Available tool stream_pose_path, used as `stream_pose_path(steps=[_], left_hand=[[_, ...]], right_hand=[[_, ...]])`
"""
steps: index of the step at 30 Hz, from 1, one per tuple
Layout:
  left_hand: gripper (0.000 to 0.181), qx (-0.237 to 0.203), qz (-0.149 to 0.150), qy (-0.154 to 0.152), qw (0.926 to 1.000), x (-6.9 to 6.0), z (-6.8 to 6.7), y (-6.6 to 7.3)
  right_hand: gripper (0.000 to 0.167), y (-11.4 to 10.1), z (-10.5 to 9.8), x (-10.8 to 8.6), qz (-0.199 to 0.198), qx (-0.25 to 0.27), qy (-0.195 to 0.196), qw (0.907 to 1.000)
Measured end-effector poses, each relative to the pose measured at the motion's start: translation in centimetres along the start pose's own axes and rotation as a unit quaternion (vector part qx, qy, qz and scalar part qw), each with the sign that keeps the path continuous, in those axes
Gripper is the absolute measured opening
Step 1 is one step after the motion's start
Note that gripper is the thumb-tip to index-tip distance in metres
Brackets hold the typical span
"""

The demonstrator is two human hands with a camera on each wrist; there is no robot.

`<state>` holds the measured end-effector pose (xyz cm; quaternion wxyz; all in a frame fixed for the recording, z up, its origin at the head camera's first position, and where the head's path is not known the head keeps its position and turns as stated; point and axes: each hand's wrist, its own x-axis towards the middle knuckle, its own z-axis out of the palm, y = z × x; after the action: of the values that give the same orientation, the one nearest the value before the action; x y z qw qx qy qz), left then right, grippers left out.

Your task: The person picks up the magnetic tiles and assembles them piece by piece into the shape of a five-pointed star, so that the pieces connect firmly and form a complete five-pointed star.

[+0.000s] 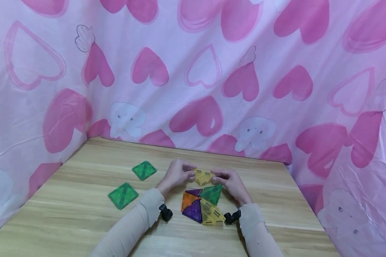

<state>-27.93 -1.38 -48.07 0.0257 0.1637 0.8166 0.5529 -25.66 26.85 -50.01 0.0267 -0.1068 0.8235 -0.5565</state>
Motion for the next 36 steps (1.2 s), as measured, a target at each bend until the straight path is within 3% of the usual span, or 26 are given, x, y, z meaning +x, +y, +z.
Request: stream_pose_path(steps=[6,12,16,20,24,32,36], left_hand=[[0.024,-0.094,-0.052,0.001,0.9942,0.0,0.0,-0.5],[0.025,-0.109,-0.065,0.005,0.9920,0.2,-0.4,-0.8],[0.024,-0.110,-0.064,0.010,0.9918,0.4,-0.8,-0.8],[0.024,-0.108,-0.068,0.011,0.9917,0.3,-0.9,-0.9],[0.023,-0.111,-0.069,0.012,0.9914,0.1,-0.9,-0.9],[0.022,-0.111,-0.072,0.008,0.9912,-0.2,-1.5,-1.0],[0.021,-0.102,-0.069,0.009,0.9924,-0.3,-2.3,-1.3]], right_hand=[[0.045,0.6,-0.4,-1.9,0.024,0.045,0.044,0.9977],[0.043,0.8,-1.1,-5.4,0.043,0.118,0.058,0.9905],[0.037,0.4,-1.3,-7.6,0.034,0.114,0.026,0.9926],[0.032,-0.4,-1.2,-9.4,0.009,0.071,-0.050,0.9962],[0.035,-1.2,-0.9,-10.3,-0.031,0.032,-0.111,0.9929],[0.051,-2.4,-0.1,-10.9,-0.025,-0.005,-0.150,0.9884],[0.050,-2.8,0.0,-10.9,-0.027,-0.029,-0.152,0.9876]])
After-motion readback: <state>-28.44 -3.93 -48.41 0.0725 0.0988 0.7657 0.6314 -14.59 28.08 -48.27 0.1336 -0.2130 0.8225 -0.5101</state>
